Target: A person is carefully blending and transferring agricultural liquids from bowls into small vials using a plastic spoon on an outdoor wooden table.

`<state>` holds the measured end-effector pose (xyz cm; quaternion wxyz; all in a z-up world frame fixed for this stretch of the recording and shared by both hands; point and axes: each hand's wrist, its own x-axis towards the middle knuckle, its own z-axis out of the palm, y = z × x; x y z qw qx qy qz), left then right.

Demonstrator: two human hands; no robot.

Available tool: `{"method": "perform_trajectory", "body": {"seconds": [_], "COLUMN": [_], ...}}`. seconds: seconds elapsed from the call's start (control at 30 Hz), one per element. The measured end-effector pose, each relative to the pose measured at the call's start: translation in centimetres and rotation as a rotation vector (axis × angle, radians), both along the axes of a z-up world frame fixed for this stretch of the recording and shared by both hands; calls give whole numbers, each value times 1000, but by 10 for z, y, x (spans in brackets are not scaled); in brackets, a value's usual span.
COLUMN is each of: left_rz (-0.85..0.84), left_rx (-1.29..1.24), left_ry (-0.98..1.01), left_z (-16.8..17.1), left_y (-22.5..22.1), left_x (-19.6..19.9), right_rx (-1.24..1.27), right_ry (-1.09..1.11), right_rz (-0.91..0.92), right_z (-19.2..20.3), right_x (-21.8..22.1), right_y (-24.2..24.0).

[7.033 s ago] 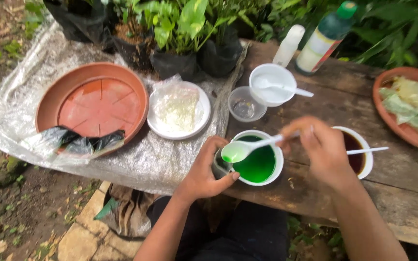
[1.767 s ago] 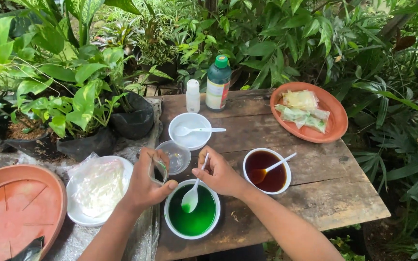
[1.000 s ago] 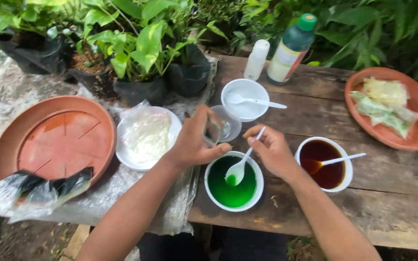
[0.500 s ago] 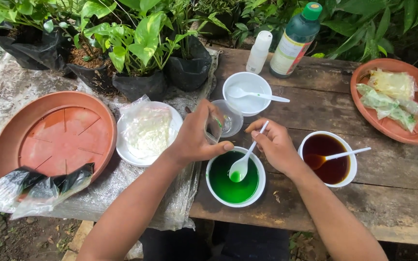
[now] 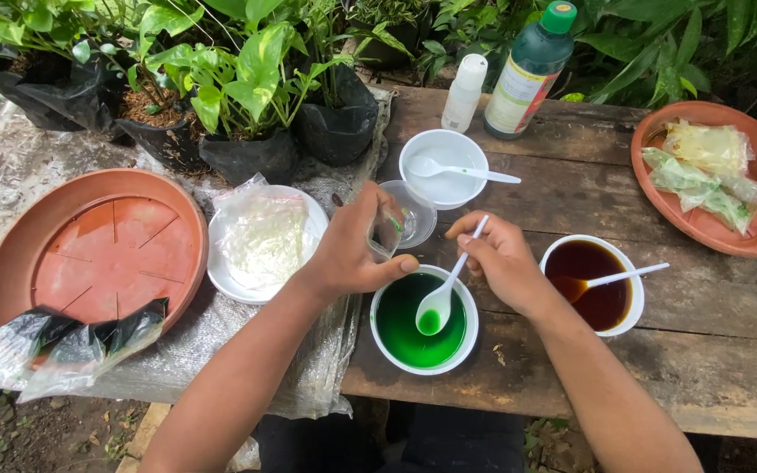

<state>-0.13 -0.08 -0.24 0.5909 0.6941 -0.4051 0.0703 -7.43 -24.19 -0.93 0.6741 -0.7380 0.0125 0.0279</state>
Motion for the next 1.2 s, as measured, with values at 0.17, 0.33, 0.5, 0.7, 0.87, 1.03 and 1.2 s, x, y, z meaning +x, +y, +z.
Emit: {"method": "perform_trajectory", "body": {"seconds": [0.17,0.33,0.5,0.7,0.87,1.03,1.2], "left_rz": [16,37,33,32,6,2,2], "left_rx": [88,178,257,332,358,384,425], "left_ry": [7,6,-18,-18,-22,-12,-35], "left_z": [5,19,26,18,22,28,31], "left_y": [0,0,0,-2,-2,-1,-1], "left_x": [-2,-11,-12,-11,-12,-12,-13], "right_rx": [100,255,367,396,368,314,202], "right_ry": [-14,-108,-244,-374,-380,-402,-478], "right_rz": [-21,-71,-136,-233,-323,-393,-399], "right_z": [5,7,16,25,27,30,27], "right_x": [-2,-8,-11,-12,-18,-23,-24], "right_y": [-8,-20,-25,-19,-8,7,17]}}
